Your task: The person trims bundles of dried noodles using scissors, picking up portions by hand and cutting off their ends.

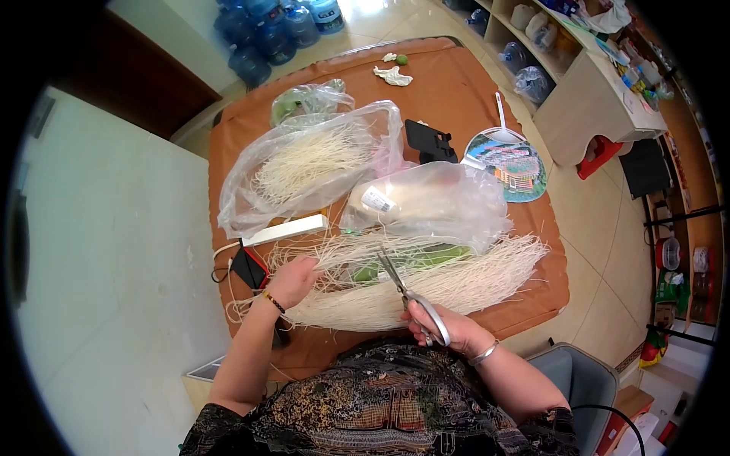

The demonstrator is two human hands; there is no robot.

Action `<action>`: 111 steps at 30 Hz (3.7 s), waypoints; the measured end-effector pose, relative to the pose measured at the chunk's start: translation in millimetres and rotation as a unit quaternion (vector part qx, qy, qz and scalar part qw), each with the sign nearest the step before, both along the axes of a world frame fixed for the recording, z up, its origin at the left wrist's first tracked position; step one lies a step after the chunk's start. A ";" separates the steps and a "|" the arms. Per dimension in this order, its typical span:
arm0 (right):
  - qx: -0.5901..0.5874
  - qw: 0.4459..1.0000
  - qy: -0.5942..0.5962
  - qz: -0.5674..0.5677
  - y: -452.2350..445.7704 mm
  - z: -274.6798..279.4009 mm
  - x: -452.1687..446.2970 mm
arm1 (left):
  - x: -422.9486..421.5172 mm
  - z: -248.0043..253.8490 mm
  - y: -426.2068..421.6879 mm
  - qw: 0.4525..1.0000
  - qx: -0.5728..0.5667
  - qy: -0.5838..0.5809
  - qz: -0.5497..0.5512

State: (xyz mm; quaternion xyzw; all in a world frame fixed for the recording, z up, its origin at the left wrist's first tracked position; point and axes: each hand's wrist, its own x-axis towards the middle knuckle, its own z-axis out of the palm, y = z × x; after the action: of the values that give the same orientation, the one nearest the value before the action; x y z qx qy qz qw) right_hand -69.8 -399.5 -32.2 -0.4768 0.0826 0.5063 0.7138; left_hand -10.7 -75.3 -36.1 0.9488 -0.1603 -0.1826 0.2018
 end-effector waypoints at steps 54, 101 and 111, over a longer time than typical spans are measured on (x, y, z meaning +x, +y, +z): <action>-0.170 0.966 -0.118 0.157 35.6 16.2 20.9 | -1.4 52.0 -3.3 0.996 0.056 0.061 -0.043; 0.046 0.959 -0.228 0.162 12.8 51.2 23.5 | 43.1 69.4 -5.3 0.403 -0.828 -0.097 0.378; -0.014 0.955 -0.219 0.200 63.9 19.3 28.9 | 37.9 35.9 -22.7 0.246 -0.835 -0.031 0.491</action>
State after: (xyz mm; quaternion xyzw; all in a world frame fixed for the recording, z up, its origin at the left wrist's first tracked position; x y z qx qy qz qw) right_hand -40.9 -335.6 -12.8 -0.5931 -0.1657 0.5205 0.5915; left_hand 27.2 -97.9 -0.3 0.1494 0.2676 0.2176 0.9267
